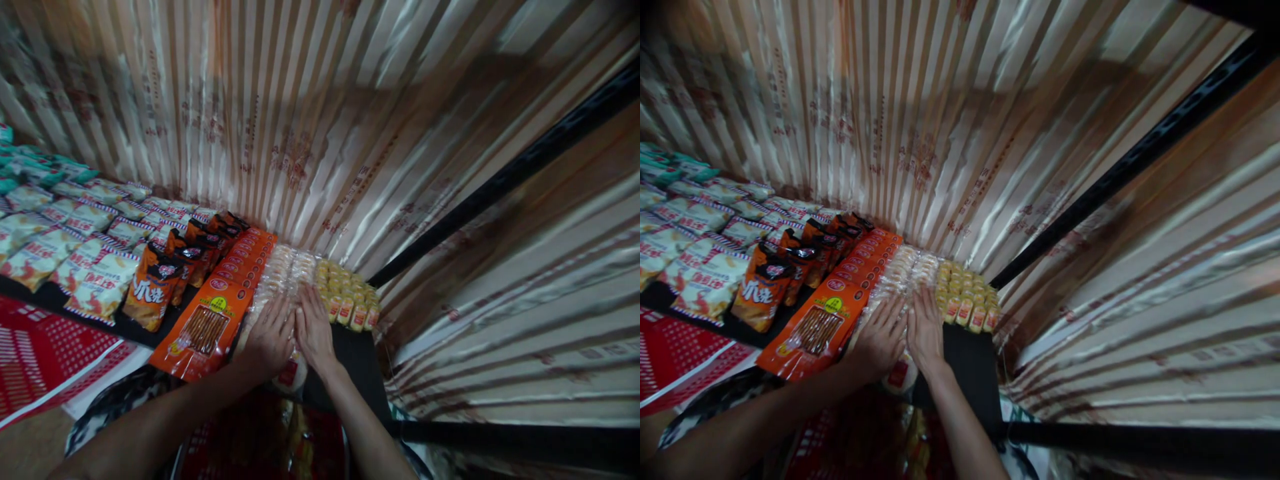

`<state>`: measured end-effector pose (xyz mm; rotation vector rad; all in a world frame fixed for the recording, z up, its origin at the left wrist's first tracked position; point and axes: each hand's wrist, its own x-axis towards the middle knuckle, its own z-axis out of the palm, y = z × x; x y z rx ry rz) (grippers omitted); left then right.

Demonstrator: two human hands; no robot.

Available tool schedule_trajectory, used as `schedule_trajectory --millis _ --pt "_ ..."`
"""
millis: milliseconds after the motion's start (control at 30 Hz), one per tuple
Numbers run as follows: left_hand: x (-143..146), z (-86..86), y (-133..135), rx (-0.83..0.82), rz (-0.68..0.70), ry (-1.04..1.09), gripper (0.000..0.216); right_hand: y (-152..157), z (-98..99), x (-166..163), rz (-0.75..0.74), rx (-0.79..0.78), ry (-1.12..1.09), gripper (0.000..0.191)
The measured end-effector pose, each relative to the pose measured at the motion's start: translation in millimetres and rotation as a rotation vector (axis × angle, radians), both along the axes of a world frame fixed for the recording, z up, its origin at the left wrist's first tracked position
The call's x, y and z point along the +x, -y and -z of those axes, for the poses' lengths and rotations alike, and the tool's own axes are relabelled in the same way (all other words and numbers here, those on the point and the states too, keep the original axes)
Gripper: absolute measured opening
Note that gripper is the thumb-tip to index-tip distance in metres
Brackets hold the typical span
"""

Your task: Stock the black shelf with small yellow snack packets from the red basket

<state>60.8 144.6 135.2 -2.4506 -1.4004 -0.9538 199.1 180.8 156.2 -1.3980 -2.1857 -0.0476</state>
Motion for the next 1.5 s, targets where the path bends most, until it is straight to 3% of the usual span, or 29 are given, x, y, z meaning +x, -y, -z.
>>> schedule_trajectory --millis 133,267,600,833,1067,1500 --pt "8.0 4.0 17.1 -0.014 0.102 0.038 0.046 -23.7 -16.5 -12.5 0.025 -0.1 0.043 0.049" --pt "10.9 12.7 26.7 -0.033 0.117 0.041 0.046 -35.8 -27.9 -22.3 -0.005 -0.293 0.161 0.05" --pt "3.7 21.5 22.9 -0.128 0.123 -0.048 0.048 -60.1 -23.0 -46.2 0.087 -0.518 0.256 0.057" --pt "4.6 23.4 21.9 -0.115 0.117 -0.077 0.051 -58.3 -21.1 -45.3 0.076 -0.529 0.273 0.059" --pt "2.4 16.0 22.6 -0.071 0.101 -0.078 0.054 -75.4 -25.8 -45.0 0.076 -0.413 0.219 0.058" --pt "3.4 18.8 19.0 -0.06 0.103 -0.047 0.051 -79.9 -11.4 -51.1 0.138 -0.423 0.252 0.057"
